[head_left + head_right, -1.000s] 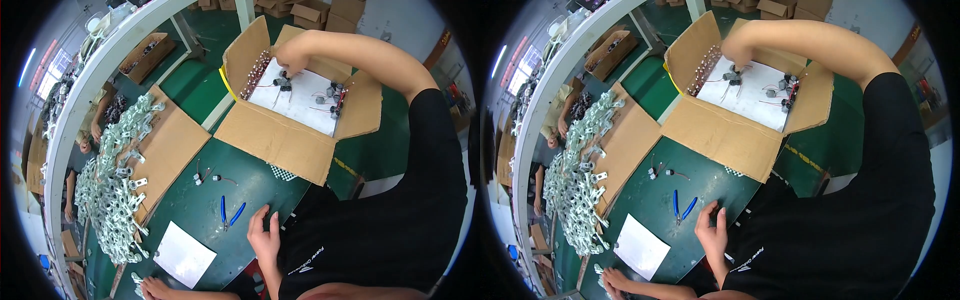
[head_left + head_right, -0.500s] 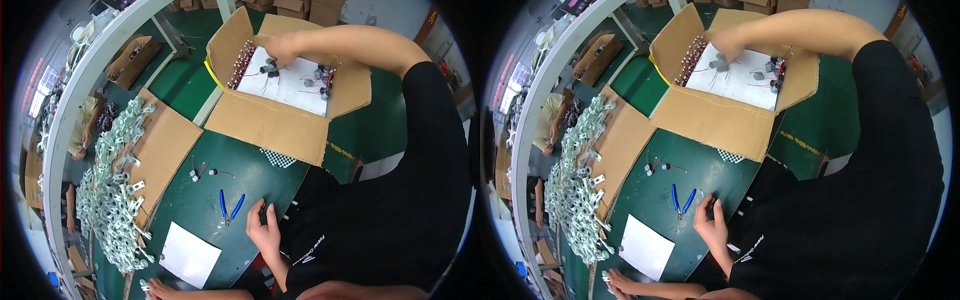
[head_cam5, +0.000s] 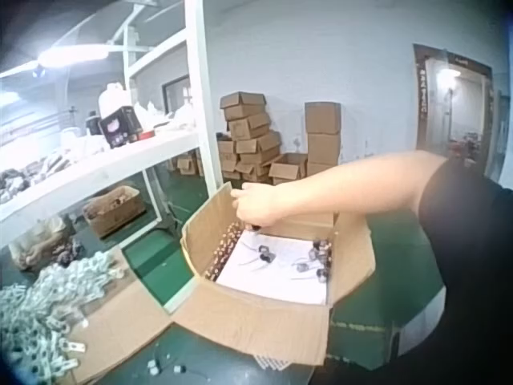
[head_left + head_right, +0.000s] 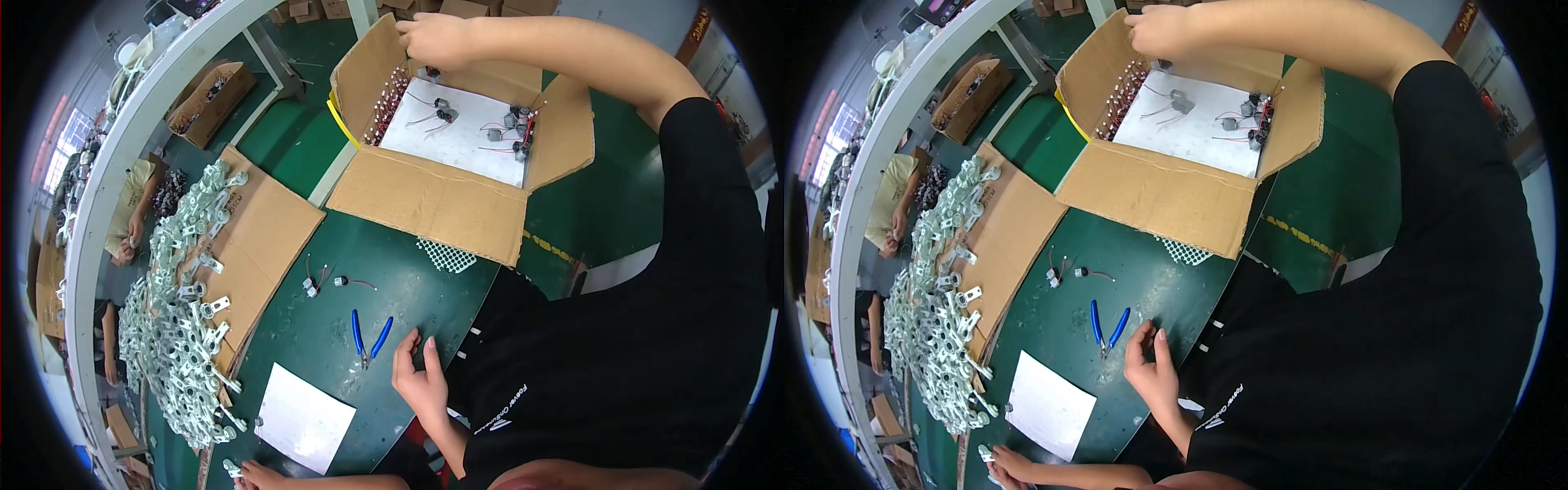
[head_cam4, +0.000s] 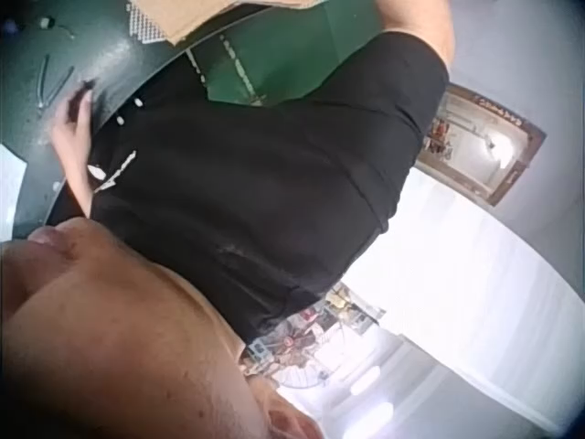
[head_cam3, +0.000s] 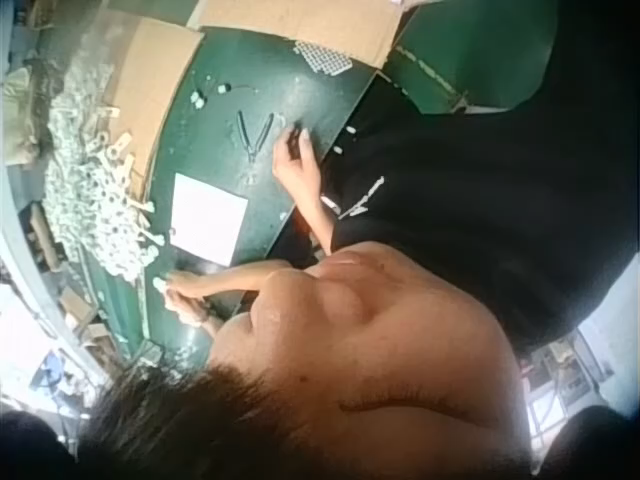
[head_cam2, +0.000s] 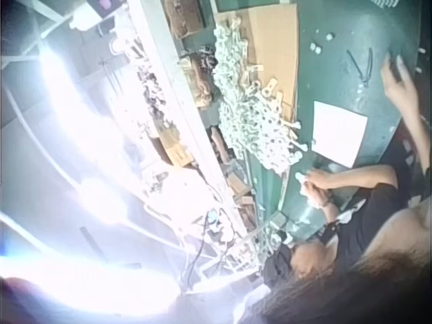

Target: The person assembles small electronic components by inserting small motors and wires into plastic housings by hand.

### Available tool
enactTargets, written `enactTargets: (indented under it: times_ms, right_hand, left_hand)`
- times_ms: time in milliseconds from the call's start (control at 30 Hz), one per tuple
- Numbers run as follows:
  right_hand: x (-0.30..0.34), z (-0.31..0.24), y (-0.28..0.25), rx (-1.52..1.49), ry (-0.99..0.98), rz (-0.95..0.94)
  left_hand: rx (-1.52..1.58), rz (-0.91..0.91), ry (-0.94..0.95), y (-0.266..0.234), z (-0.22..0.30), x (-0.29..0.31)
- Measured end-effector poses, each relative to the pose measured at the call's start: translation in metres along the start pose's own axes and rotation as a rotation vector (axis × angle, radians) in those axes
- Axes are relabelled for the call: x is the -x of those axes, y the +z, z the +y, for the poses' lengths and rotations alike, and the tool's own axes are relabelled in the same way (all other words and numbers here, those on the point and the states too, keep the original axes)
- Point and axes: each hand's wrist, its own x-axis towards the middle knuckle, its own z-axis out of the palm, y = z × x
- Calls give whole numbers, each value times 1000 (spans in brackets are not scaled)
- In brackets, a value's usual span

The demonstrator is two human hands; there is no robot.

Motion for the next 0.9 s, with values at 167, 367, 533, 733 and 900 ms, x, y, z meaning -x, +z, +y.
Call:
enactTargets:
  times_ms: [167,367,533,733,900]
  right_hand:
    - [8,2,-12,-184,-76,39]
    - [7,-31,-27,-417,-162,-38]
    - [0,-50,-3,-560,-186,-96]
    - [-1,-37,-17,-360,-70,-293]
    - [-10,-17,-34,-318,-22,-480]
  left_hand:
    - [1,-11,-29,4,5,0]
    - [-20,-33,-82,2,8,3]
    - [-69,-65,-58,5,11,3]
    - [-134,-99,-92,8,21,5]
    - [-177,-126,-108,8,19,4]
